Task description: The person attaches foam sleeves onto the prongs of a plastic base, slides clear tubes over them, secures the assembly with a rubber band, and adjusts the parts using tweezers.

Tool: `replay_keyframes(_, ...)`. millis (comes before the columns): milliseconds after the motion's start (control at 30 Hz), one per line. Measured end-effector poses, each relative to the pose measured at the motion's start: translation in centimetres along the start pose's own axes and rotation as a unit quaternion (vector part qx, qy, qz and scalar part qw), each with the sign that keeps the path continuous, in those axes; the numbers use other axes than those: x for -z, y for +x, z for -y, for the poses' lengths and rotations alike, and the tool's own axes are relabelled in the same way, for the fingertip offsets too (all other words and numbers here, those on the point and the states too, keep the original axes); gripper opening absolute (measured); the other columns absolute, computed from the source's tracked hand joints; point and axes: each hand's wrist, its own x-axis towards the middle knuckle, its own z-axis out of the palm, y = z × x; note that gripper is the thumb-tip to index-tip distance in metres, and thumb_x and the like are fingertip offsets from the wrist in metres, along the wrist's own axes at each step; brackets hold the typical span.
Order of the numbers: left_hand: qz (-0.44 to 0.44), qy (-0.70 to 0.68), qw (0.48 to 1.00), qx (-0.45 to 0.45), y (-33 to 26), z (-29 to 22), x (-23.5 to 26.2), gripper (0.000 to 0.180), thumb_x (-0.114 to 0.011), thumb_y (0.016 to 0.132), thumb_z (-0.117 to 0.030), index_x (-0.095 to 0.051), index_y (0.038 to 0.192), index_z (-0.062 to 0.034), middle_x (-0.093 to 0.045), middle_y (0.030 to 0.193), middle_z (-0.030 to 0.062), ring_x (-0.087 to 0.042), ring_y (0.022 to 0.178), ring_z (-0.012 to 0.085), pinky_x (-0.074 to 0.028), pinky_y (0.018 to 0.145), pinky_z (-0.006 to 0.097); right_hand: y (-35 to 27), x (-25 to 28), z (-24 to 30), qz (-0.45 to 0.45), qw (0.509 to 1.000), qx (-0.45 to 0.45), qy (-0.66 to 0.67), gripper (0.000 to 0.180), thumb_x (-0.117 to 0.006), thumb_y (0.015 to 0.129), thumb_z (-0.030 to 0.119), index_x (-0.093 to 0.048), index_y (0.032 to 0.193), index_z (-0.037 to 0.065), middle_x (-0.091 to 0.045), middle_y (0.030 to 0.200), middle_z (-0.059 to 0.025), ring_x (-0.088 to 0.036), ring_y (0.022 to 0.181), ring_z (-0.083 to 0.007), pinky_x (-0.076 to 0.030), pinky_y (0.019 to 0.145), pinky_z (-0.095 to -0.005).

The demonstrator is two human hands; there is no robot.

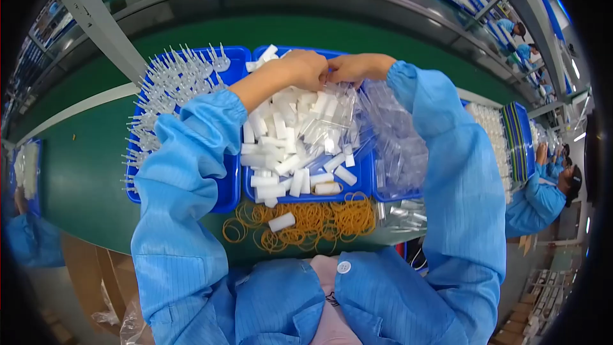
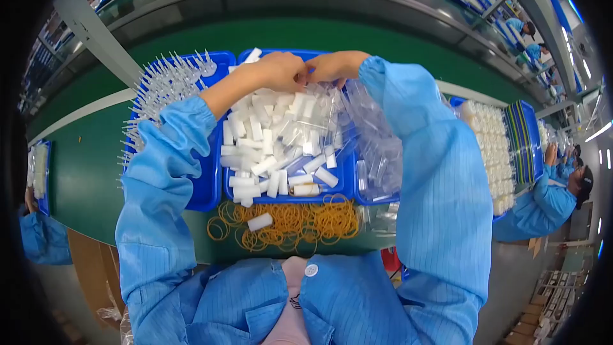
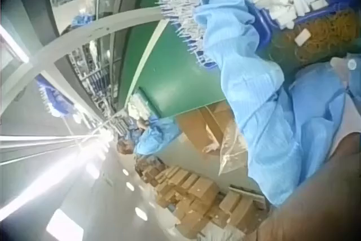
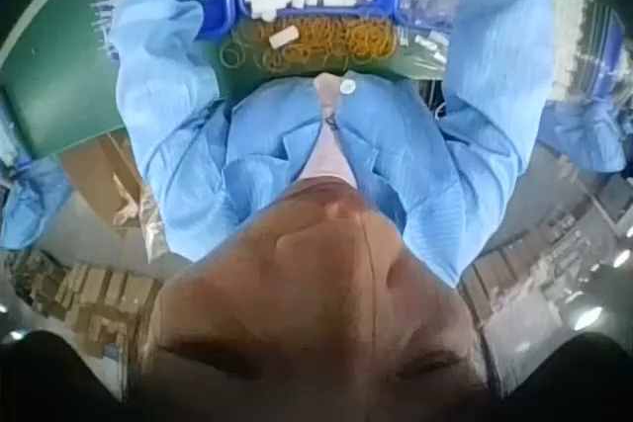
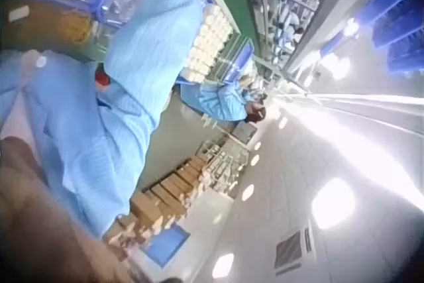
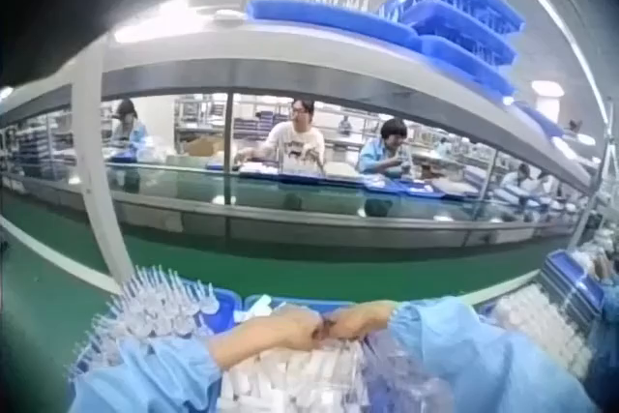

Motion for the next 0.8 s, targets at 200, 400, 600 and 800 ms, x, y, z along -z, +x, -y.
replay_keyframes(200, -0.001, -0.011, 1.000, -0.022, -2.8, -1.8, 0.2, 0.022, -0.064, 0.073, -0.025, -0.068, 0.088, -0.0084, -0.066, 0.084, 0.0107, -0.063, 0.078, 0.0248, -0.049, 0.070, 0.034, -3.1, -2.4, 0.3, -0.029, 0.998, 0.032, 0.049, 0.058, -0.056, 0.082, 0.040, -0.038, 0.132, 0.018, -0.048, 0.124, -0.0043, -0.045, 0.108, -0.0164, -0.040, 0.082, -0.0339)
replay_keyframes(400, -0.028, -0.007, 1.000, -0.008, -6.1, -3.5, 0.3, 0.027, -0.063, 0.074, -0.028, -0.068, 0.093, -0.0094, -0.065, 0.090, 0.0117, -0.061, 0.087, 0.0269, -0.047, 0.077, 0.036, -6.6, -5.4, 1.2, -0.100, 0.988, 0.114, 0.028, 0.065, -0.063, 0.078, 0.042, -0.040, 0.131, 0.013, -0.042, 0.130, -0.0094, -0.040, 0.117, -0.0235, -0.037, 0.091, -0.0367)
replay_keyframes(600, -0.161, -0.044, 0.985, -0.040, -9.8, -5.2, -2.3, 0.026, -0.059, 0.079, -0.027, -0.065, 0.096, -0.0087, -0.063, 0.089, 0.0089, -0.058, 0.089, 0.0261, -0.045, 0.079, 0.036, -8.2, -10.1, 0.6, -0.329, 0.897, 0.247, -0.161, 0.053, -0.063, 0.075, 0.018, -0.045, 0.125, 0.013, -0.049, 0.119, -0.0148, -0.049, 0.109, -0.0311, -0.041, 0.091, -0.0381)
replay_keyframes(800, -0.276, -0.045, 0.958, -0.068, -12.7, -7.1, -5.1, 0.024, -0.061, 0.078, -0.026, -0.066, 0.094, -0.0099, -0.065, 0.087, 0.0073, -0.058, 0.088, 0.0261, -0.044, 0.079, 0.038, -9.1, -15.6, 0.1, -0.467, 0.820, 0.303, -0.132, 0.045, -0.061, 0.075, 0.011, -0.049, 0.119, 0.016, -0.054, 0.101, -0.0134, -0.054, 0.095, -0.0324, -0.044, 0.082, -0.0419)
